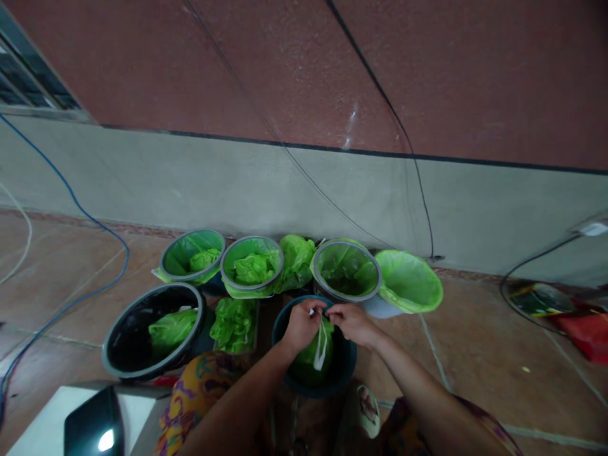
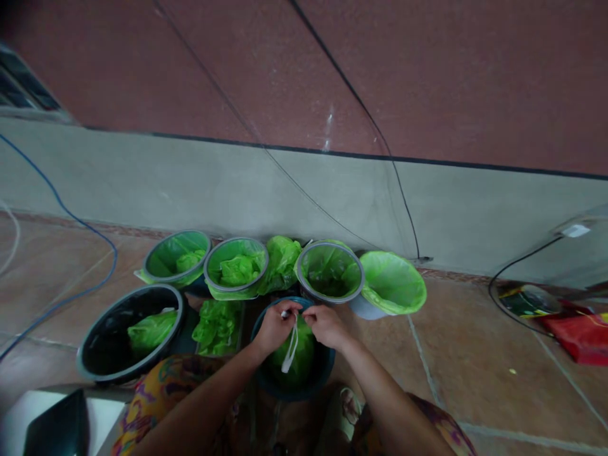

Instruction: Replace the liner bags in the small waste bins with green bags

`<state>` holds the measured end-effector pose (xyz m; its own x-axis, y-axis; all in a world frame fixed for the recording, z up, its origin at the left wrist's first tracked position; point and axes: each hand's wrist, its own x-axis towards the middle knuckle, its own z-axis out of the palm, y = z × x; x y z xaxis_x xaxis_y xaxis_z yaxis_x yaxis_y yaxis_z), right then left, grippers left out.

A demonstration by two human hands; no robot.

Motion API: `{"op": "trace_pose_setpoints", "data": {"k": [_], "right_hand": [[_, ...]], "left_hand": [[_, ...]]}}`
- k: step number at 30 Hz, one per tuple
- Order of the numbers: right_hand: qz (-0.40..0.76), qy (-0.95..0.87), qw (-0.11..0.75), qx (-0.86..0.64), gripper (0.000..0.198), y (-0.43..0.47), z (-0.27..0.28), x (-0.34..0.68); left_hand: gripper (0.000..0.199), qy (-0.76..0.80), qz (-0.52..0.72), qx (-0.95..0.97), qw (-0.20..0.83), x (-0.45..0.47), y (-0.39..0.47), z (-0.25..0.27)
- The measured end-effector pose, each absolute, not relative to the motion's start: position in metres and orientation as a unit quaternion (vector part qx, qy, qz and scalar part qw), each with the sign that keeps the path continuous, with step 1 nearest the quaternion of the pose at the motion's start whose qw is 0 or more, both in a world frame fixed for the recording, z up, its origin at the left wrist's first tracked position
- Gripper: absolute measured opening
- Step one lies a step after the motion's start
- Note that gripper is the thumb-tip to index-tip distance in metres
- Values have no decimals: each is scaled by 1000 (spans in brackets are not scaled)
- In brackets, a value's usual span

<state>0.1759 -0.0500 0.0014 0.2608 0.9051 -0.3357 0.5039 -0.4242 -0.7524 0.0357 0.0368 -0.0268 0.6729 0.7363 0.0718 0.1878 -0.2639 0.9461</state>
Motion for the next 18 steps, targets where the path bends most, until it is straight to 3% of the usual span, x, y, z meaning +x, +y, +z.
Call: {"op": "trace_pose_setpoints", "data": {"k": [5, 9, 12, 18], "right_hand": [[464, -431, 306, -710, 25, -47, 4, 167], [452, -411, 321, -723, 24, -46, 1, 170], [393, -455, 275, -750, 24, -46, -1, 173], [189, -577, 103, -788, 24, -47, 9, 170]], "left_hand": [[31, 324, 264, 741, 525, 35, 35, -25], [22, 324, 231, 723, 564, 35, 38, -29], [16, 324, 204, 711, 590, 36, 40, -32], [6, 366, 163, 729, 554, 36, 41, -27]]}}
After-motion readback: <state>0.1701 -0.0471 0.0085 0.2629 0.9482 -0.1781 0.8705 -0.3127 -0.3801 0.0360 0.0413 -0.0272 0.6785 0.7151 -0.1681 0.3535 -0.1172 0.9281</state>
